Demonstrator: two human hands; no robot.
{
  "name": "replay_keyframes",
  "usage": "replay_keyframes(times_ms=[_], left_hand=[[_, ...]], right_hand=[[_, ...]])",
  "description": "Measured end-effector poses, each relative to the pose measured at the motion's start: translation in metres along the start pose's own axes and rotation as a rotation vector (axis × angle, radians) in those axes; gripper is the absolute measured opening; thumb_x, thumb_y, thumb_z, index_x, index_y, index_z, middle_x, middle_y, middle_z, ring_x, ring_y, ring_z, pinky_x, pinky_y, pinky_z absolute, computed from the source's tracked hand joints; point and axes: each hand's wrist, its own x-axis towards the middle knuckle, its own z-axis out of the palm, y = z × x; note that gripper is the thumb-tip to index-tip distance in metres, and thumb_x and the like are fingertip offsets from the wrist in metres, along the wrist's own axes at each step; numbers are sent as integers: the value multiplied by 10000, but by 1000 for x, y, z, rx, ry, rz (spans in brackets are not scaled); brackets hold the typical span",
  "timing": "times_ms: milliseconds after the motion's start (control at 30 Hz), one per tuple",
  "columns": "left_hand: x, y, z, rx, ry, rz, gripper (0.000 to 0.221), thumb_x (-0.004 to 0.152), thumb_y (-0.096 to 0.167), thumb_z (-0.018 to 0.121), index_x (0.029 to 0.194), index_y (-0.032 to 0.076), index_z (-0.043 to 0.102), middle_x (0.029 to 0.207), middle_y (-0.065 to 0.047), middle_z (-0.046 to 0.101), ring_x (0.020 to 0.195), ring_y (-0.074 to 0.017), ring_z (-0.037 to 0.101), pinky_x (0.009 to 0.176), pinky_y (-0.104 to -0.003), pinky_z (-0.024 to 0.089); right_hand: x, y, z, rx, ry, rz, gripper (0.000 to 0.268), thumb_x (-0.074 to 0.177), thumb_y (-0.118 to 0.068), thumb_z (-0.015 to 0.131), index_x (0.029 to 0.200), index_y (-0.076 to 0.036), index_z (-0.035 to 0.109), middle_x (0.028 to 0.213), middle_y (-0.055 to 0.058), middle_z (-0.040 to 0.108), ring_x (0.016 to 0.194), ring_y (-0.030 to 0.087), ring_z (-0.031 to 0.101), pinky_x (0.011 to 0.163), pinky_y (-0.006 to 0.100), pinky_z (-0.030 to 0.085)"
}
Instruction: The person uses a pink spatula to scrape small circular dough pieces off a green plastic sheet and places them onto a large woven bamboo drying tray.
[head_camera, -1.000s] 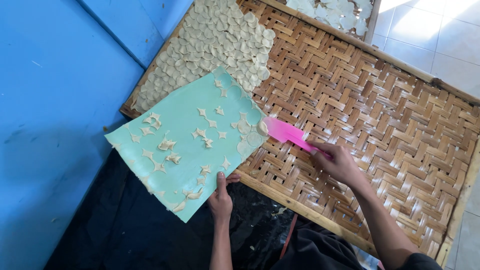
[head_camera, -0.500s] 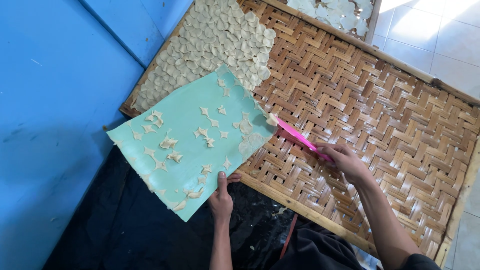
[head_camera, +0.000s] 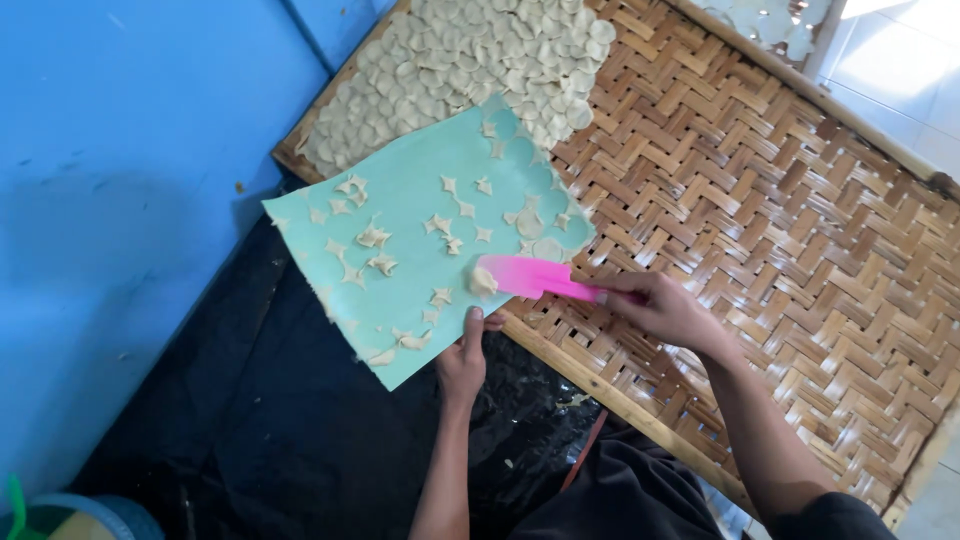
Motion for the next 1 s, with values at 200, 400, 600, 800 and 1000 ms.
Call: replay_keyframes(times_ms=[200,400,600,800,1000], left_hand=[[-1,6,1,-42,15,-55,263,1063,133,541,1087,-100,661,937,-151,742,863,-211,735,799,-343,617],[1,11,3,-25,17,-54,273,1064,136,531,1065,-93,680,924,-142,748,843,-201,732,779,-332,616],[-1,9,4,-22,28,-16,275,1062,140,522,1082,-90,671,931,-136,753,831,-194,727,773,-318,609],[-1,12,5,15,39,-23,282,1059,157,532,1057,-78,689,917,-121,750,826,-186,717,761,-326,598],[-1,4,4,-12,57,-32,293,1053,162,532,1012,-82,688,897,-130,752,809,-199,716,756,-335,589]], right_hand=[[4,-12,-2,-323,109,172,379,914,-284,660,1268,-191,757,658,67,723,485,116,558,491,306,454],[-1,25,-7,-120,107,64,368,943,-245,643,1289,-168,740,594,-2,635,493,83,478,461,272,372],[30,12,-39,-8,383,159,351,1003,-250,610,1334,-179,707,624,-7,622,496,63,495,455,247,412],[134,16,-113,-178,743,-35,334,1025,-258,640,1343,-188,719,852,47,732,640,100,606,594,296,507],[254,34,-163,-345,876,-93,360,957,-271,680,1288,-141,736,946,188,741,874,326,723,831,438,554]])
